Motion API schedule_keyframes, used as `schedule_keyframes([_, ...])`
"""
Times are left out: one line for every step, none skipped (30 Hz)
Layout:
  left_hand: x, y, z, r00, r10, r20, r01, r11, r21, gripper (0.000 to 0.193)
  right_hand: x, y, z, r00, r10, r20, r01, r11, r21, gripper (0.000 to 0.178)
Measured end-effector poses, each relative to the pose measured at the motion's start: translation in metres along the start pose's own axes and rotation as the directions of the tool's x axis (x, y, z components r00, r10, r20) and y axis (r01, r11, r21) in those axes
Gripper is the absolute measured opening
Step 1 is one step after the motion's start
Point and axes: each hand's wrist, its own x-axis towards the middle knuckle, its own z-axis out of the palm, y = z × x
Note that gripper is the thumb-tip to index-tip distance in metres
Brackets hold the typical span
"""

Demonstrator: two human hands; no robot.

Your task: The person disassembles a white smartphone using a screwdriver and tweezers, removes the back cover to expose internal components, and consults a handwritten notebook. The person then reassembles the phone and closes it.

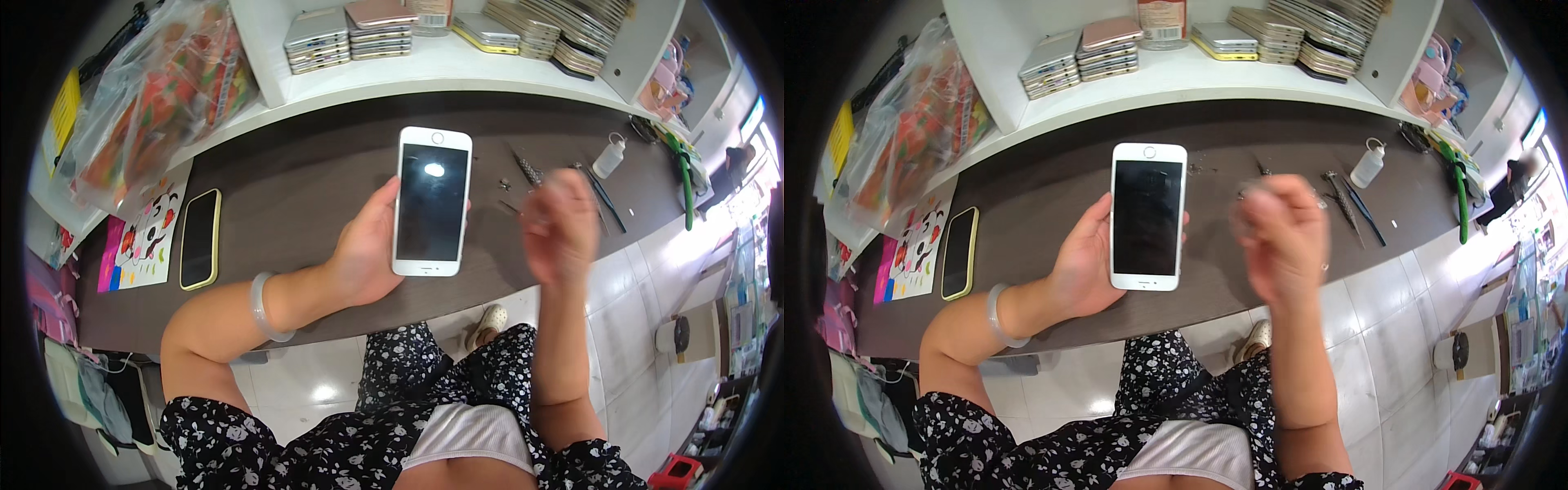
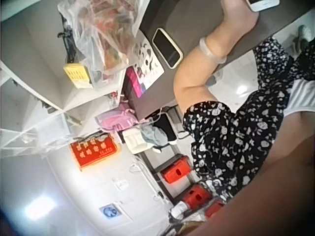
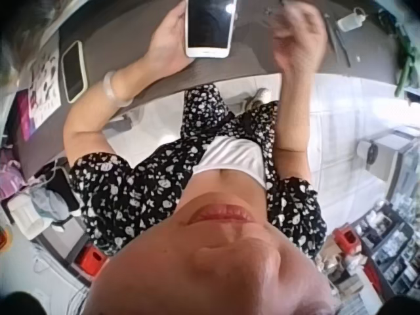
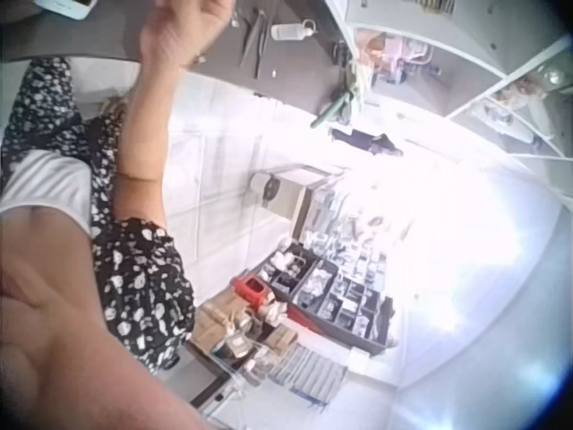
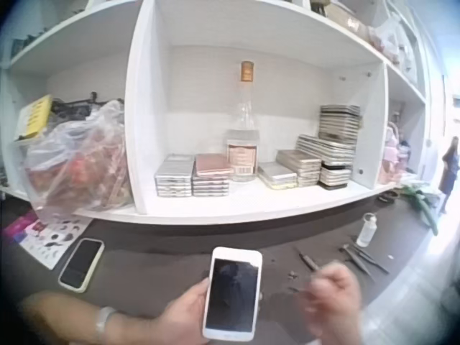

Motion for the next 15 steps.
schedule_keyframes([-0.001,0.002,-0.002,1.000,-0.005,0.009,0.005,1.000,-0.001,0.056,-0.001,-0.020,-0.006,0.991,0.027,0.132,-0.057,0.972,0.228,0.011])
schedule_keyframes([0.001,0.002,0.000,1.000,-0.009,-0.018,0.009,1.000,-0.014,0.057,0.000,-0.032,0.001,0.979,-0.123,0.165,0.057,0.933,0.357,0.018])
schedule_keyframes([0.001,0.002,0.001,1.000,-0.013,-0.018,0.013,1.000,-0.007,0.057,0.003,-0.041,-0.003,0.951,-0.174,0.255,0.070,0.926,0.371,0.017])
schedule_keyframes([0.001,0.002,0.001,1.000,-0.016,-0.018,0.016,1.000,-0.001,0.057,0.005,-0.040,-0.002,0.960,-0.145,0.239,0.132,0.989,0.070,0.015])
schedule_keyframes([0.001,0.001,0.000,1.000,-0.020,-0.017,0.020,1.000,0.005,0.058,0.007,-0.039,0.002,0.969,-0.124,0.214,0.175,0.955,-0.240,0.013])
schedule_keyframes([0.002,0.002,0.002,1.000,-0.027,-0.012,0.027,1.000,0.015,0.058,0.006,-0.031,0.009,0.992,-0.031,0.126,0.078,0.917,-0.391,0.012])
schedule_keyframes([0.001,0.002,0.001,1.000,-0.020,-0.020,0.020,1.000,0.008,0.057,0.005,-0.019,0.012,0.998,0.045,0.031,-0.026,0.884,-0.467,0.014])
schedule_keyframes([0.000,0.002,0.001,0.999,-0.014,-0.028,0.014,1.000,0.001,0.057,0.002,-0.007,0.011,0.996,0.082,-0.020,-0.081,0.879,-0.470,0.014])
schedule_keyframes([-0.001,0.003,0.000,0.999,-0.004,-0.040,0.004,1.000,-0.006,0.056,0.000,0.005,0.011,0.991,0.120,-0.066,-0.137,0.872,-0.470,0.014])
schedule_keyframes([0.000,0.002,0.002,0.999,-0.007,-0.042,0.006,1.000,-0.022,0.053,-0.003,0.011,0.011,0.989,0.119,-0.084,-0.145,0.879,-0.454,0.013])
schedule_keyframes([0.000,0.002,0.003,0.999,-0.010,-0.044,0.009,0.999,-0.037,0.051,-0.005,0.017,0.011,0.988,0.119,-0.101,-0.152,0.887,-0.437,0.012])
schedule_keyframes([0.001,0.002,0.003,0.999,-0.014,-0.049,0.011,0.999,-0.052,0.048,-0.005,0.023,0.012,0.992,0.092,-0.083,-0.117,0.910,-0.399,0.012])
schedule_keyframes([0.001,0.001,0.003,0.999,-0.004,-0.035,0.002,0.998,-0.068,0.048,-0.005,0.026,0.012,0.989,0.109,-0.100,-0.140,0.905,-0.402,0.011])
schedule_keyframes([0.001,0.000,0.001,1.000,0.005,-0.020,-0.007,0.997,-0.083,0.047,-0.006,0.028,0.013,0.990,0.099,-0.103,-0.133,0.903,-0.408,0.011])
schedule_keyframes([0.000,0.000,0.000,1.000,0.018,-0.011,-0.019,0.995,-0.099,0.047,-0.007,0.030,0.014,0.990,0.093,-0.101,-0.127,0.902,-0.412,0.011])
